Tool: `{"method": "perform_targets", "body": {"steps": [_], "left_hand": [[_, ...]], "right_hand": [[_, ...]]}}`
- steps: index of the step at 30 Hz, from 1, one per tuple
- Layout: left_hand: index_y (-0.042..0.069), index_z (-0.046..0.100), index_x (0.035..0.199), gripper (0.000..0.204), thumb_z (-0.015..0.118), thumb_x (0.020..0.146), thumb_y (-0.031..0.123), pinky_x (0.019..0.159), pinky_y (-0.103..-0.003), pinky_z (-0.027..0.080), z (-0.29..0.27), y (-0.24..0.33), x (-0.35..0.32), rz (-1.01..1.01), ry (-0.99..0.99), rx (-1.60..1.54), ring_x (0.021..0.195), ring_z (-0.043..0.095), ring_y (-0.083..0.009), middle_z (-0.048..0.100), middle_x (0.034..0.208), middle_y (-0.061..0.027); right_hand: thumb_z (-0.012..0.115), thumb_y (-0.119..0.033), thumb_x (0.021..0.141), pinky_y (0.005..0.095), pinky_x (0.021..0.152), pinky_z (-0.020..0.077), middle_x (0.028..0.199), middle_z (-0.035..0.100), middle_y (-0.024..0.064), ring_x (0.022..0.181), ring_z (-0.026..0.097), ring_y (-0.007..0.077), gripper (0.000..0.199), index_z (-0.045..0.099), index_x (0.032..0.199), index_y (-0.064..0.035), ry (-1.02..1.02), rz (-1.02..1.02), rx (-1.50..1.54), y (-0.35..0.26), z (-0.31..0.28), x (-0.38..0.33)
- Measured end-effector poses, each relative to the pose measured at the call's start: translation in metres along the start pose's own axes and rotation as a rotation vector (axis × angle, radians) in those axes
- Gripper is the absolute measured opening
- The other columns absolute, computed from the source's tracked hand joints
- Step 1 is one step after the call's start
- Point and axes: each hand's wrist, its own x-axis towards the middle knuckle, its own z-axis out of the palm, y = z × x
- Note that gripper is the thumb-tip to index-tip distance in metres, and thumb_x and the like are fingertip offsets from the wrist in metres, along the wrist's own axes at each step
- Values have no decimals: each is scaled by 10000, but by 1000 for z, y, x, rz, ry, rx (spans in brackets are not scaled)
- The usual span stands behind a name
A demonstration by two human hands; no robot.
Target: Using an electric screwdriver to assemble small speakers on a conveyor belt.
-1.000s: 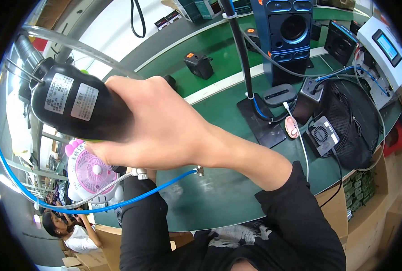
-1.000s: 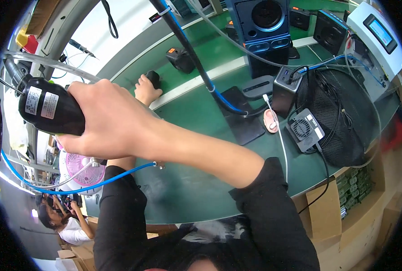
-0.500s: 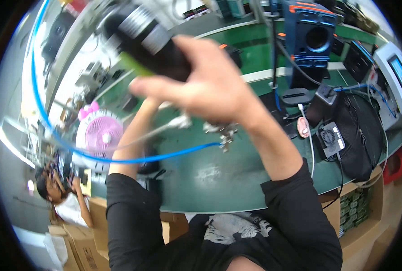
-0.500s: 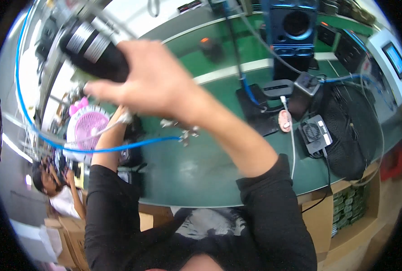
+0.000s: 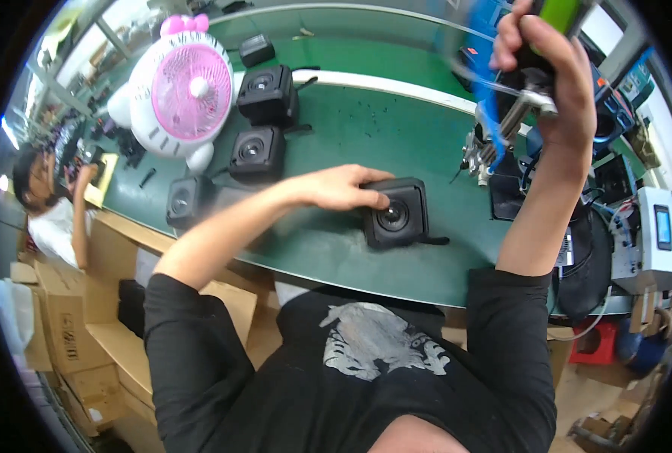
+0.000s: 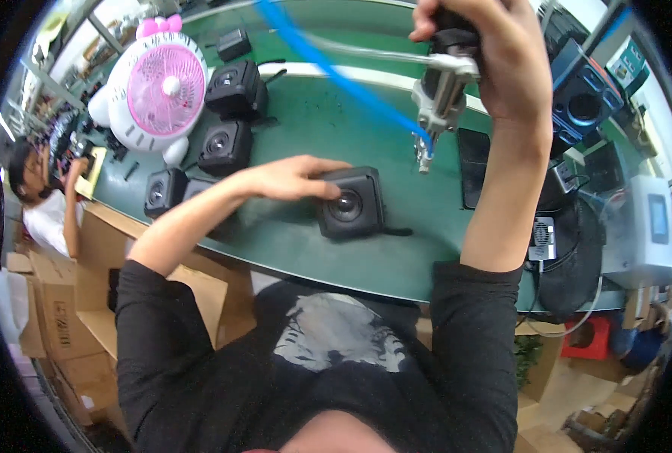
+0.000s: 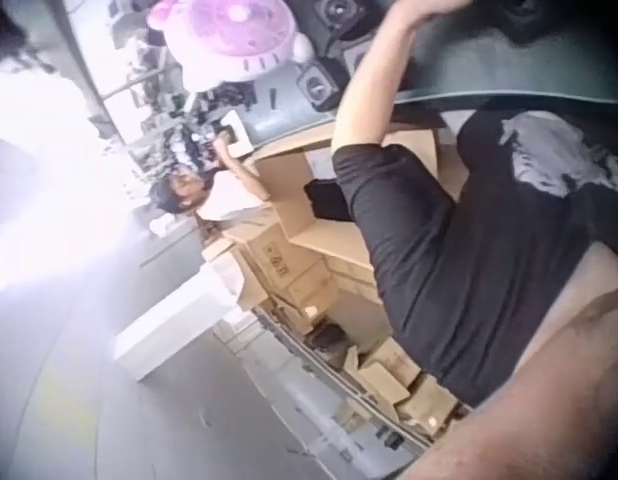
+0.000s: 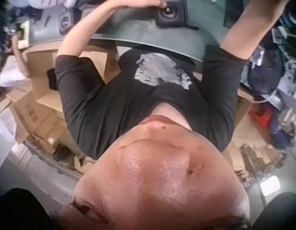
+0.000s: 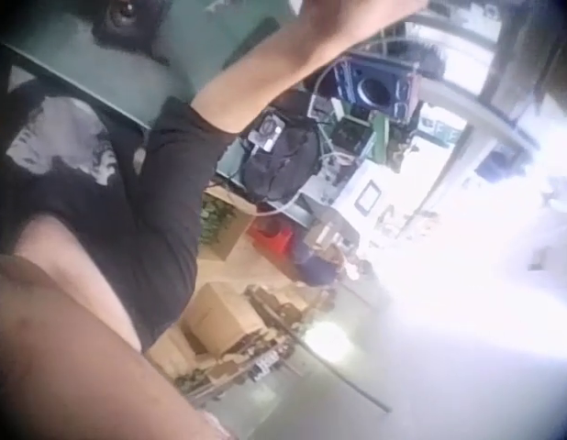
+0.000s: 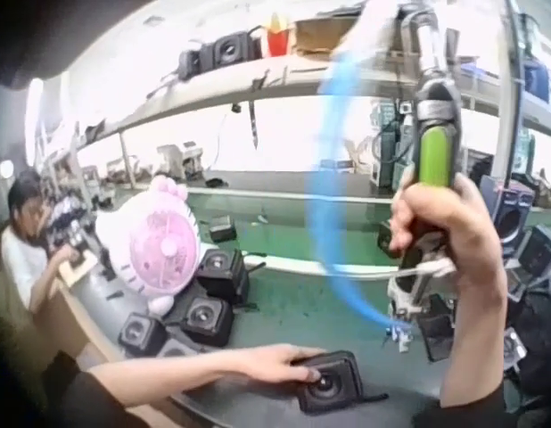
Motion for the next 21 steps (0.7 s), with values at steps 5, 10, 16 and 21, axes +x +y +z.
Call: {"method": "perform_targets", "body": {"steps": [5, 10, 16, 21], "left_hand": [[-54, 579, 1261, 431, 557, 965, 259, 962, -387, 483, -8, 1, 3, 0, 113, 385, 1059, 659, -334, 677, 1125, -237], [-36, 538, 1290, 520, 609, 933, 336, 1001, -415, 455, 30, 17, -2, 44, 379, 884, 1123, 598, -344, 641, 1160, -199], [-123, 415, 1321, 971, 804, 683, 496, 1051, -399, 396, 72, 21, 12, -8, 513, 919, 1173, 528, -335, 558, 1190, -222], [-99, 453, 1243, 939, 872, 558, 388, 973, -381, 430, 72, 14, 12, -30, 480, 843, 1059, 541, -313, 547, 1076, -170]], "right_hand": [[648, -304, 899, 283, 599, 479, 775, 574, 69, 617, 564, 144, 365, 544, 1024, 23, -201, -43, 303, 0, 1, 7], [643, -497, 837, 285, 647, 428, 789, 487, 51, 643, 518, 142, 586, 444, 1062, 6, -550, -71, 433, -2, 1, 16], [617, -557, 826, 299, 660, 437, 797, 515, 70, 654, 533, 168, 598, 482, 1035, -14, -466, -110, 472, 8, 7, 17], [610, -567, 830, 314, 665, 427, 796, 518, 72, 663, 534, 175, 605, 509, 1027, -4, -492, -94, 446, 25, 13, 19]]}}
